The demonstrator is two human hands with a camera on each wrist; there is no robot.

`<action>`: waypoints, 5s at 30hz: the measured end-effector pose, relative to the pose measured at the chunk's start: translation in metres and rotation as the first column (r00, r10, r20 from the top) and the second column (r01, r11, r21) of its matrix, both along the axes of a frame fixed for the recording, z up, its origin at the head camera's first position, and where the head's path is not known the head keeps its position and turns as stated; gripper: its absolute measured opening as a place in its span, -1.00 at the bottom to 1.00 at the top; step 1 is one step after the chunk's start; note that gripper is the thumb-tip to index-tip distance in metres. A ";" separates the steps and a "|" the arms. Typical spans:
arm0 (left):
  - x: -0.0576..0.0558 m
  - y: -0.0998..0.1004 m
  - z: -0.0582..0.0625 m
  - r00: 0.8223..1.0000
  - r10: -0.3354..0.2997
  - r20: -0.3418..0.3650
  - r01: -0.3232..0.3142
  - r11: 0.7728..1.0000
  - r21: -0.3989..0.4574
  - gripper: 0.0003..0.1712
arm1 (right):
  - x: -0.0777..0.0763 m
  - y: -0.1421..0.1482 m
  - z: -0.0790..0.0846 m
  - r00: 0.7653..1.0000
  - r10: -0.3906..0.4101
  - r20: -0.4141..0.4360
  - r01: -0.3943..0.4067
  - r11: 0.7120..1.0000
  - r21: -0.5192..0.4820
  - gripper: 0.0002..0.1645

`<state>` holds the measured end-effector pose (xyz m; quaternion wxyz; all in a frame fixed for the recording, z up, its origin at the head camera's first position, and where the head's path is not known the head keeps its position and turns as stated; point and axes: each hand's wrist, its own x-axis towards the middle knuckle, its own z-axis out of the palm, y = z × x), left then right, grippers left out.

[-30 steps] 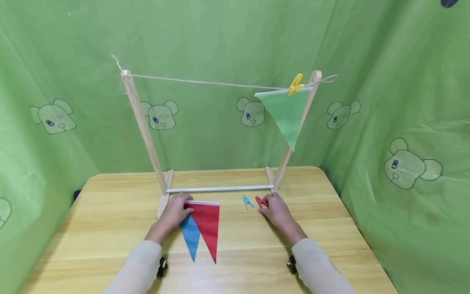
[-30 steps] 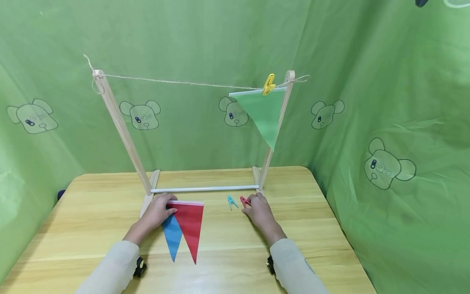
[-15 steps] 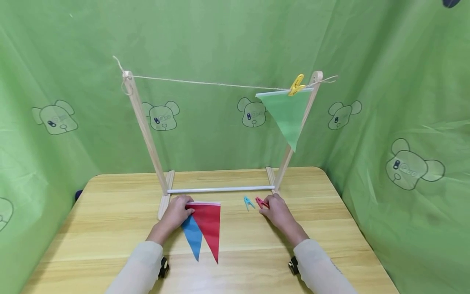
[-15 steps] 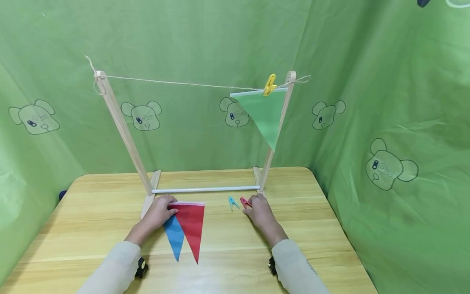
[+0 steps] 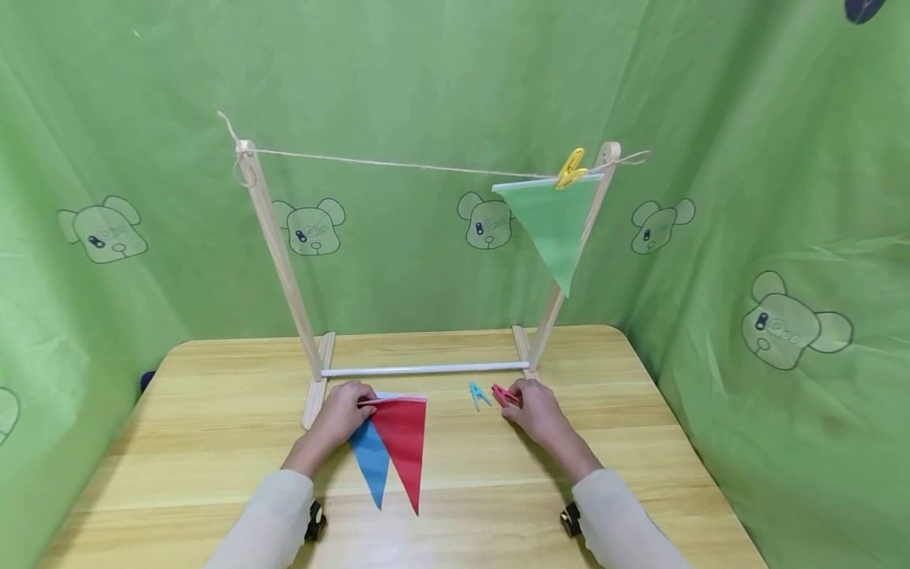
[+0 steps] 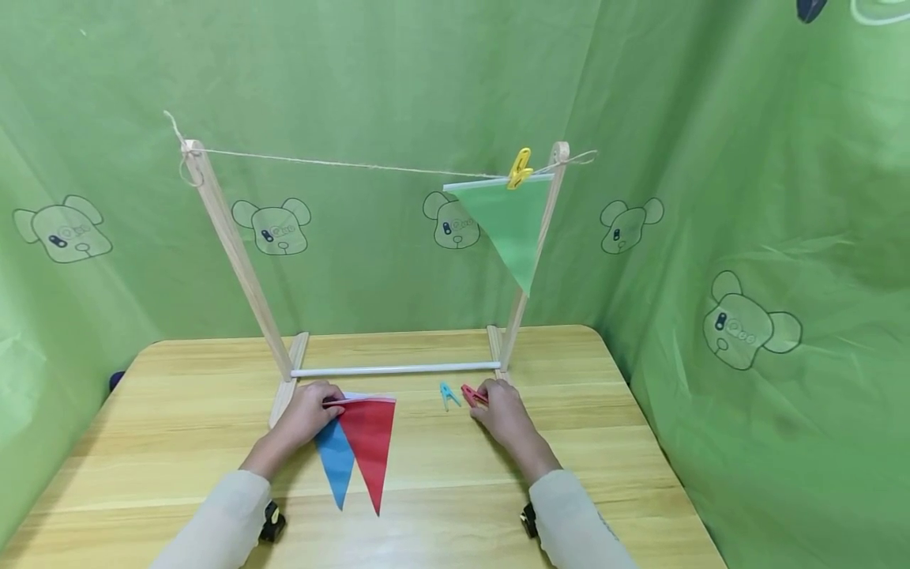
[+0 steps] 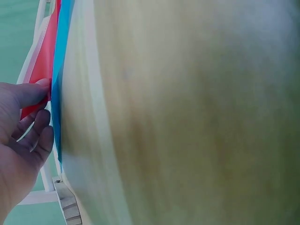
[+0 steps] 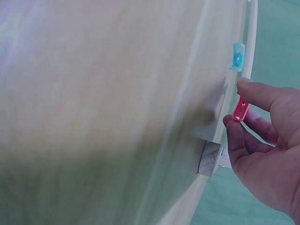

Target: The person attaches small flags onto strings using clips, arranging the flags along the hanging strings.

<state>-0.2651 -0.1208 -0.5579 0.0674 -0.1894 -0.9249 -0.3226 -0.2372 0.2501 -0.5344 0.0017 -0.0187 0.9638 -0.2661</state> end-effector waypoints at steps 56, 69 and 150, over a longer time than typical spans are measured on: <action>0.023 0.009 0.051 0.997 0.012 0.070 -0.043 0.890 0.454 -0.90 | 0.018 -0.001 0.048 0.949 0.010 -0.314 -0.055 0.989 -0.135 -0.66; 0.027 0.015 0.070 0.992 0.032 0.126 -0.093 0.853 0.513 -0.89 | 0.017 -0.012 0.069 0.946 0.018 -0.324 -0.061 0.990 -0.124 -0.63; 0.003 0.056 0.183 1.000 0.021 0.003 -0.015 0.578 0.816 -0.82 | 0.009 -0.030 0.210 0.773 0.064 -0.631 -0.252 0.944 -0.212 -0.61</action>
